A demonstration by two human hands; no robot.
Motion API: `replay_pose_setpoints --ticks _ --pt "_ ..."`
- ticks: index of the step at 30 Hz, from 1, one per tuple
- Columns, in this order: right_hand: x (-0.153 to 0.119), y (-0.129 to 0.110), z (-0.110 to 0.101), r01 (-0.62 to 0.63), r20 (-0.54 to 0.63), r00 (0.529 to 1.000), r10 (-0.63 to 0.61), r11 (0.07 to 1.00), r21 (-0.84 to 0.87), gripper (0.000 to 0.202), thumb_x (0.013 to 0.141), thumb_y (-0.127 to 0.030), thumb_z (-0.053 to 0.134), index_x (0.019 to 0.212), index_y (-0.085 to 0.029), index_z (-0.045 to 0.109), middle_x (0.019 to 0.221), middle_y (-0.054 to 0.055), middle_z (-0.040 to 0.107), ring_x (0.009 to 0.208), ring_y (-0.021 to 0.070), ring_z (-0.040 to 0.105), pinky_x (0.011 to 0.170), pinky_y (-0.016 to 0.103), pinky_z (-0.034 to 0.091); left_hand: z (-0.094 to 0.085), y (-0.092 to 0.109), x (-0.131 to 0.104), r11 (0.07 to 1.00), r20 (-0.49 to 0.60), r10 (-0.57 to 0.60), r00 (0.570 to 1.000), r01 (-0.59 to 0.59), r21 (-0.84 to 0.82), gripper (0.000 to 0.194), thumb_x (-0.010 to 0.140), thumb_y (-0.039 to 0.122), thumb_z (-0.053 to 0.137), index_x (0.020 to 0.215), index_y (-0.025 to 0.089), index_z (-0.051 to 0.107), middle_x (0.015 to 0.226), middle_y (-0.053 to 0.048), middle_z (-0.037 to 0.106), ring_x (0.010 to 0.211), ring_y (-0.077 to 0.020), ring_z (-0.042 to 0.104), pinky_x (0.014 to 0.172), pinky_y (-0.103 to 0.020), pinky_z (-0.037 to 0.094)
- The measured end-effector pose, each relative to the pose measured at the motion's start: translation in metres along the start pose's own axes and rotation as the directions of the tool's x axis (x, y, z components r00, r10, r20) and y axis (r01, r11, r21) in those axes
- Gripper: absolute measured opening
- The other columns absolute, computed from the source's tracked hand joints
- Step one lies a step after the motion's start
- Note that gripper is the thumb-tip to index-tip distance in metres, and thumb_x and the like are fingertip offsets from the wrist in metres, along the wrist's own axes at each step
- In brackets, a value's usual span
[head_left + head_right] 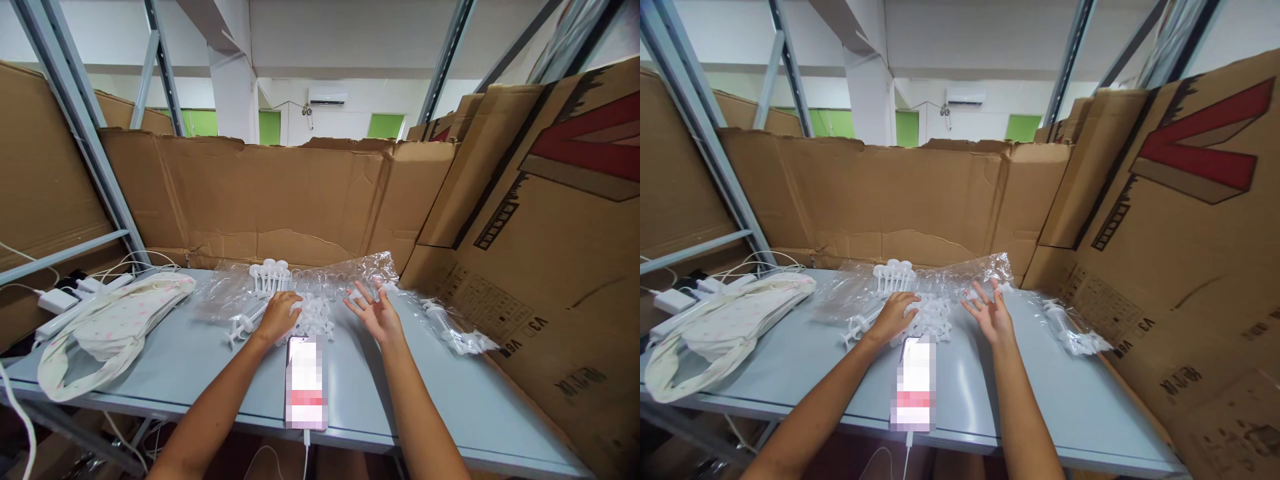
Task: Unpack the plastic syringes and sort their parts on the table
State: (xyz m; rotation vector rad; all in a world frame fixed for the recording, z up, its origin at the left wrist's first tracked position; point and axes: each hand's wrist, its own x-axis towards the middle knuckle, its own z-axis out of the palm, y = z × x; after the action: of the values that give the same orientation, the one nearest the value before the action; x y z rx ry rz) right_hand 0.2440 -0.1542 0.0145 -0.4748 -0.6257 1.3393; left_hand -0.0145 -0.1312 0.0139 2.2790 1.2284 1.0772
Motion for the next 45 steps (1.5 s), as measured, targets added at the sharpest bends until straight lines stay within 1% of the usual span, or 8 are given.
replay_pose_setpoints --ticks 6,11,13,16,20,27,35,45 --pt "-0.001 -0.003 0.001 0.053 -0.017 0.998 -0.053 0.999 -0.003 0.042 0.077 -0.044 0.061 0.117 -0.044 0.047 0.117 0.001 0.063 0.097 0.0226 0.063 0.095 0.060 0.036 0.002 0.001 0.000 0.945 -0.010 -0.055 0.998 0.049 -0.323 0.019 0.072 0.022 0.062 0.089 0.025 0.070 0.109 -0.007 0.061 0.116 -0.0274 0.043 0.109 -0.040 0.018" --pt "-0.004 -0.006 0.004 0.149 -0.037 0.988 -0.147 0.988 0.051 0.032 0.080 -0.043 0.057 0.111 -0.044 0.051 0.120 -0.001 0.060 0.100 0.0208 0.062 0.097 0.057 0.036 0.001 0.009 0.002 0.857 -0.023 -0.142 0.990 0.111 -0.503 0.018 0.071 0.024 0.064 0.089 0.023 0.070 0.108 -0.007 0.063 0.113 -0.0257 0.047 0.107 -0.040 0.025" --pt "-0.007 -0.007 0.009 0.158 -0.018 0.987 -0.157 0.985 0.073 0.030 0.079 -0.043 0.058 0.109 -0.043 0.052 0.120 -0.002 0.060 0.103 0.0216 0.061 0.098 0.057 0.036 -0.002 0.013 0.004 0.743 -0.009 -0.195 0.981 0.142 -0.654 0.025 0.072 0.028 0.065 0.096 0.020 0.068 0.110 -0.008 0.063 0.110 -0.0248 0.052 0.104 -0.040 0.030" --pt "-0.011 -0.003 0.019 0.120 0.035 0.992 -0.122 0.990 0.077 0.029 0.078 -0.043 0.060 0.106 -0.042 0.054 0.121 -0.001 0.059 0.107 0.0232 0.059 0.098 0.057 0.036 -0.010 0.018 0.006 0.415 0.072 -0.221 0.973 0.161 -0.895 0.040 0.074 0.032 0.064 0.110 0.016 0.061 0.119 -0.011 0.060 0.114 -0.0242 0.053 0.103 -0.039 0.034" --pt "-0.016 0.004 0.033 0.042 0.083 0.996 -0.045 0.998 0.036 0.030 0.077 -0.046 0.060 0.107 -0.040 0.055 0.124 0.000 0.058 0.108 0.0244 0.058 0.097 0.057 0.036 -0.020 0.017 0.007 0.120 0.219 -0.271 0.937 0.259 -0.959 0.042 0.077 0.027 0.063 0.116 0.013 0.056 0.123 -0.015 0.057 0.114 -0.0236 0.053 0.103 -0.037 0.036" --pt "-0.022 0.006 0.039 -0.045 0.176 0.983 0.052 0.998 -0.038 0.041 0.078 -0.046 0.059 0.118 -0.042 0.049 0.131 0.002 0.053 0.107 0.0252 0.059 0.096 0.059 0.036 -0.018 0.009 0.005 0.065 0.467 -0.241 0.850 0.495 -0.867 0.033 0.078 0.021 0.062 0.108 0.008 0.059 0.111 -0.019 0.064 0.107 -0.0238 0.059 0.098 -0.034 0.042" --pt "-0.026 0.007 0.042 -0.067 0.196 0.977 0.080 0.995 -0.074 0.036 0.078 -0.042 0.059 0.113 -0.041 0.053 0.137 -0.004 0.046 0.116 0.0228 0.052 0.099 0.055 0.036 -0.010 0.010 0.004 0.045 0.525 -0.234 0.818 0.549 -0.835 0.032 0.082 0.031 0.058 0.109 0.014 0.058 0.125 -0.017 0.054 0.106 -0.0253 0.060 0.093 -0.036 0.045" --pt "-0.028 0.008 0.042 -0.022 0.258 0.964 0.056 0.991 -0.131 0.057 0.070 -0.041 0.068 0.123 -0.040 0.047 0.138 -0.003 0.045 0.126 0.0183 0.041 0.106 0.044 0.029 -0.005 0.002 0.006 -0.076 0.556 -0.225 0.800 0.555 -0.828 0.028 0.082 0.035 0.057 0.106 0.020 0.055 0.128 -0.013 0.052 0.106 -0.0233 0.059 0.093 -0.037 0.044"
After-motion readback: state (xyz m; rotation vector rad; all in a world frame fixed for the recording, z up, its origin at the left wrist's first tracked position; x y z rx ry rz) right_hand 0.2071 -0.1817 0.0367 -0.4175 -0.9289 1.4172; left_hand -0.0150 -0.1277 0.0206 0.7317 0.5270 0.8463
